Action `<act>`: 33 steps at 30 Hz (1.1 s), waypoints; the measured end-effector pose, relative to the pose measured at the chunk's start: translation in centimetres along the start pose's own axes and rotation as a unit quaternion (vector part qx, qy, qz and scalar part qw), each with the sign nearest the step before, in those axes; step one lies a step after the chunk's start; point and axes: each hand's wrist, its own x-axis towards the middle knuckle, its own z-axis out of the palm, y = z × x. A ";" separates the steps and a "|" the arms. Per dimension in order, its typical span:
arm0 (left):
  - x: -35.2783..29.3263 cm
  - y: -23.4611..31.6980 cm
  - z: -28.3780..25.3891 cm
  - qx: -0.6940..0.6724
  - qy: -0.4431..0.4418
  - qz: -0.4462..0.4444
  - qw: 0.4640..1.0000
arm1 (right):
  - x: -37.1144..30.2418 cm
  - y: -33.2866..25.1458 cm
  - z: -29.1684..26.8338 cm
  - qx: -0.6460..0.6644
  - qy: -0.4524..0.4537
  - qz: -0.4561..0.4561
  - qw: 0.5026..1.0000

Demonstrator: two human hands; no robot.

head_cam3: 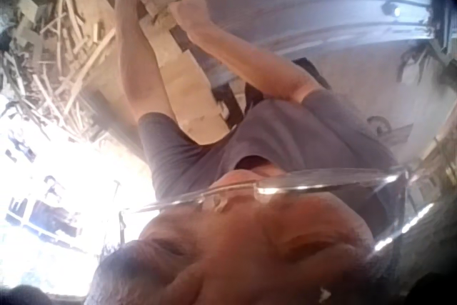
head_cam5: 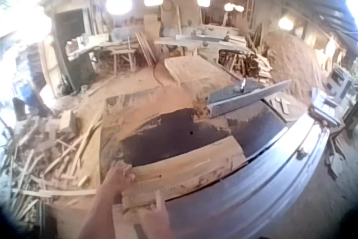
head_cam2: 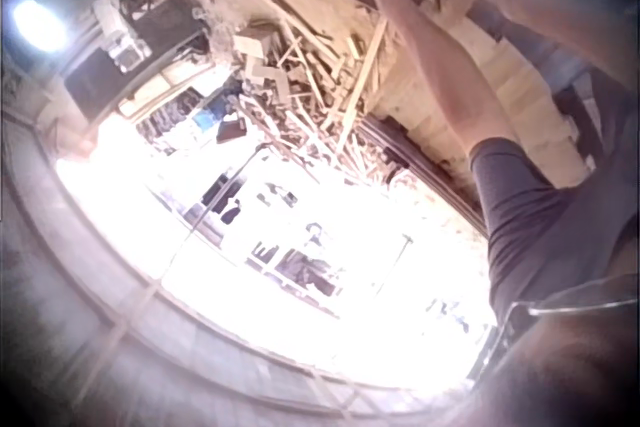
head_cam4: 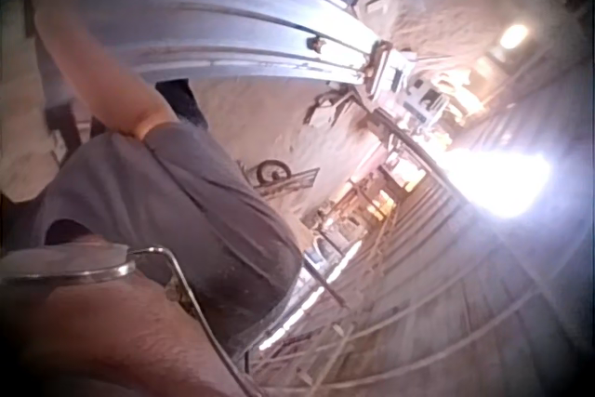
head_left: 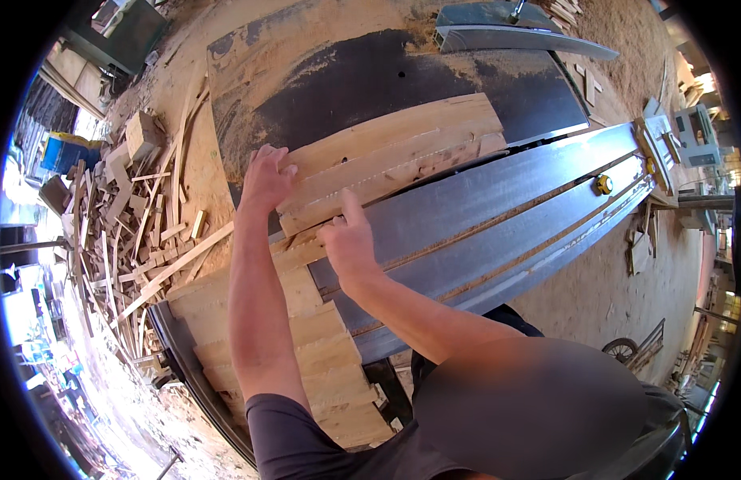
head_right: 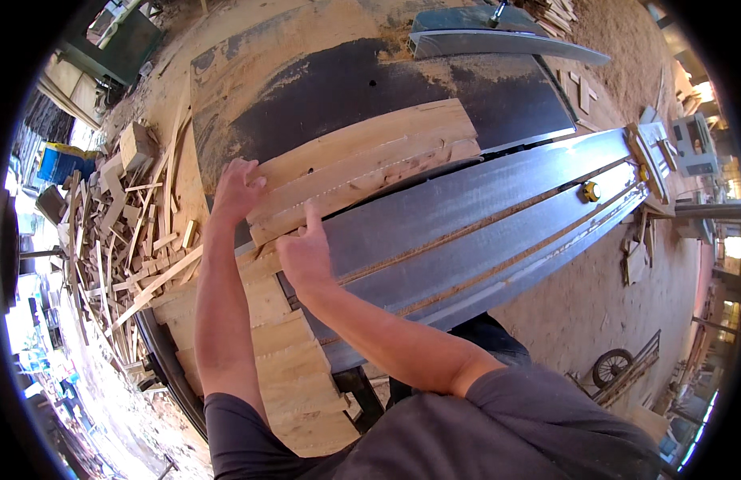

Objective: The person picks up a panel of stapled wooden strips from a stack, places it on a table saw, and uses a tape measure to check its width before setting it aside.

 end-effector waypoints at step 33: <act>-0.2 -6.7 -1.9 -0.011 0.078 -0.192 0.978 | 4.1 3.2 0.9 -0.133 -0.125 -0.179 0.967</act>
